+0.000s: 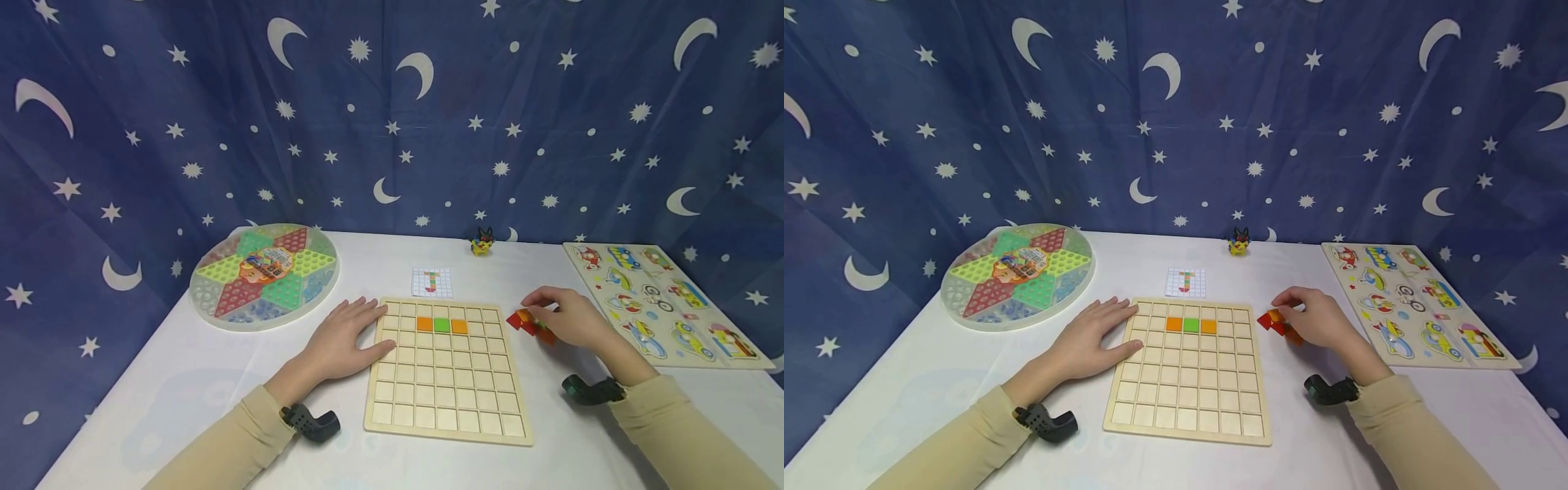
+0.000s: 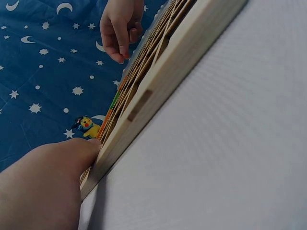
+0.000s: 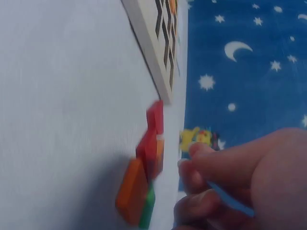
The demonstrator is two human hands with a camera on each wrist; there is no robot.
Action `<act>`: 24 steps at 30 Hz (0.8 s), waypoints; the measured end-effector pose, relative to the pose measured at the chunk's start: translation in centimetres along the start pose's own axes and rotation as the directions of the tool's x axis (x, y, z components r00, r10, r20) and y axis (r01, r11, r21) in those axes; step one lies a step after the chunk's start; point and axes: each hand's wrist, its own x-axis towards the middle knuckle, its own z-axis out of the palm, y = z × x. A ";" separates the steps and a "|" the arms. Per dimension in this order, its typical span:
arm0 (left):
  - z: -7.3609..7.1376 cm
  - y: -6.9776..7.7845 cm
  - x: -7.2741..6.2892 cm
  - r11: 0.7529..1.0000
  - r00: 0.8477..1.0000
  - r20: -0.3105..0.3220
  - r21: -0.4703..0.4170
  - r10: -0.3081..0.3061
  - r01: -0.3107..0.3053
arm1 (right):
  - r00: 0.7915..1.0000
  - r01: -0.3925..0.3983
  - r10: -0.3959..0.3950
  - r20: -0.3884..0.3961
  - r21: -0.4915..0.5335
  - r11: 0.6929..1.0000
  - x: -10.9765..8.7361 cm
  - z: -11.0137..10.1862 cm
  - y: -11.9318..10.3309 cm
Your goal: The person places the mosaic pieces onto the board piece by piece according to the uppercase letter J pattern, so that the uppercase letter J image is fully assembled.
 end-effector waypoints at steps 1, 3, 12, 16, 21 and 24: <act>0.0 0.0 0.0 1.000 1.000 0.000 0.000 0.000 0.000 | 1.000 0.003 -0.003 -0.001 -0.009 1.000 -0.1 -0.1 0.2; -0.1 0.0 0.1 1.000 1.000 0.000 0.001 0.000 0.000 | 1.000 0.000 0.001 0.008 -0.018 1.000 -0.1 -0.3 0.6; 0.0 0.0 0.0 1.000 1.000 -0.002 0.004 0.000 0.000 | 0.995 -0.032 0.037 0.093 -0.049 0.998 0.0 -0.2 1.6; 0.0 0.0 0.0 1.000 1.000 -0.004 0.007 0.003 -0.003 | 0.994 -0.018 0.025 0.104 -0.059 0.998 0.0 -0.1 1.6; 0.0 0.0 0.0 1.000 1.000 -0.005 0.007 0.004 -0.004 | 0.995 -0.036 0.040 0.095 -0.044 0.998 0.2 -0.1 1.4; 0.0 0.0 0.0 1.000 1.000 -0.005 0.003 0.004 -0.004 | 0.996 -0.034 0.035 0.080 -0.023 0.999 0.3 -0.1 1.4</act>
